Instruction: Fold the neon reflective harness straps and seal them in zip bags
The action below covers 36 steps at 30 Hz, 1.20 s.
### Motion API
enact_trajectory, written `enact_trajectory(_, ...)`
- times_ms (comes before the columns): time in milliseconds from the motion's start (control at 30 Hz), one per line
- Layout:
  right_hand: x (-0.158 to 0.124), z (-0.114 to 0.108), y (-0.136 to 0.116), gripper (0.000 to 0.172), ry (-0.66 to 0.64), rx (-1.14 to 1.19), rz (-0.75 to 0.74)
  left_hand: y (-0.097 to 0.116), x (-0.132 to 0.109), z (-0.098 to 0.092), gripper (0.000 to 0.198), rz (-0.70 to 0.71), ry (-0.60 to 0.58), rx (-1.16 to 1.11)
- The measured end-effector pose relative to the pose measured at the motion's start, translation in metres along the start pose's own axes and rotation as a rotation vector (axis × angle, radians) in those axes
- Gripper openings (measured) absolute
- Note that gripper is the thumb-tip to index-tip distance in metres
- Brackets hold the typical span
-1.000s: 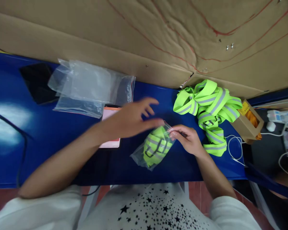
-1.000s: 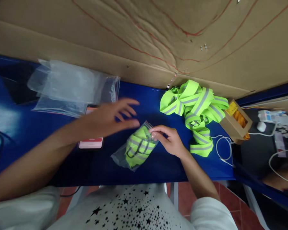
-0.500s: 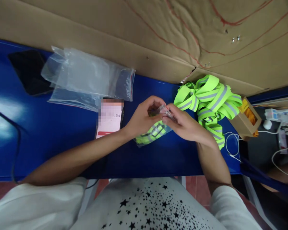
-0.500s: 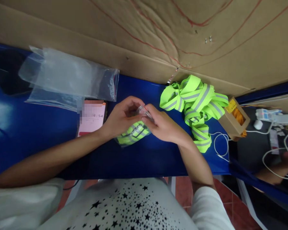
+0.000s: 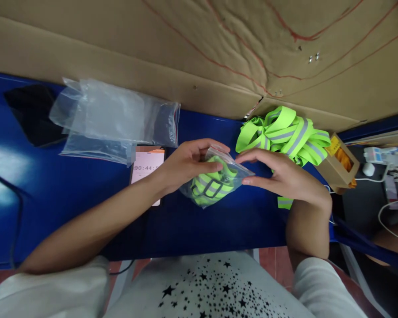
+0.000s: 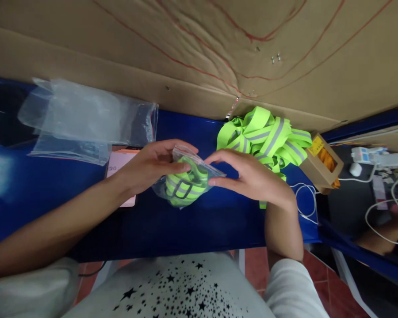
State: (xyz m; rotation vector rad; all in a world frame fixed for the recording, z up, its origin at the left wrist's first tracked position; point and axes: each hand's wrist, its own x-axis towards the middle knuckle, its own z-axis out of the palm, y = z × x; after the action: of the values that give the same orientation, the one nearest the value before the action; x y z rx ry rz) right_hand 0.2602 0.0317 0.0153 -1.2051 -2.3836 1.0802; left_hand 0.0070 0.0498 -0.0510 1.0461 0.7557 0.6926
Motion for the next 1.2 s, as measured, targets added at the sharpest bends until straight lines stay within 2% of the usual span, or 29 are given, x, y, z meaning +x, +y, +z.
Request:
enact_trajectory(67, 0.002, 0.004, 0.004, 0.031, -0.023, 0.068, 0.038, -0.001, 0.001, 0.001, 0.050, -0.032, -0.016, -0.035)
enact_trajectory(167, 0.005, 0.010, 0.011, 0.026, 0.033, 0.094, 0.036, -0.003, 0.004, 0.000, 0.046, -0.051, -0.020, 0.035)
enact_trajectory(333, -0.003, 0.001, 0.025, 0.039, 0.183, 0.109, 0.138, -0.005, 0.007, -0.007, 0.041, 0.055, 0.044, 0.284)
enact_trajectory(467, -0.016, -0.015, 0.021, 0.028, 0.072, 0.092, 0.190, -0.002, 0.004, -0.014, 0.033, 0.128, 0.065, 0.212)
enact_trajectory(500, -0.018, -0.018, 0.017, 0.024, 0.090, 0.084, 0.180, -0.001, 0.003, -0.015, 0.031, 0.152, 0.064, 0.191)
enact_trajectory(600, -0.022, -0.021, 0.000, 0.021, 0.290, 0.100, 0.121, 0.005, -0.001, -0.012, 0.027, 0.218, 0.103, 0.190)
enact_trajectory(633, -0.023, -0.020, -0.006, 0.022, 0.321, 0.121, 0.100, 0.008, -0.003, -0.010, 0.027, 0.234, 0.135, 0.203)
enact_trajectory(733, -0.023, -0.014, -0.015, 0.031, 0.294, 0.197, 0.044, 0.016, -0.011, -0.001, 0.026, 0.287, 0.248, 0.259)
enact_trajectory(800, -0.022, -0.010, -0.015, 0.025, 0.363, 0.200, 0.040, 0.019, -0.016, 0.003, 0.026, 0.310, 0.317, 0.304)
enact_trajectory(900, -0.020, -0.006, -0.009, 0.017, 0.480, 0.149, 0.072, 0.020, -0.018, 0.004, 0.028, 0.313, 0.354, 0.374)
enact_trajectory(1000, -0.017, -0.006, -0.006, 0.017, 0.382, 0.101, 0.029, 0.020, -0.015, 0.003, 0.028, 0.293, 0.294, 0.409)
enact_trajectory(1133, -0.015, -0.004, -0.010, 0.031, 0.139, 0.053, -0.187, 0.023, -0.013, 0.002, 0.029, 0.287, 0.188, 0.453)
enact_trajectory(1200, -0.015, -0.003, -0.010, 0.035, 0.047, 0.016, -0.189, 0.025, -0.013, 0.001, 0.030, 0.281, 0.159, 0.489)
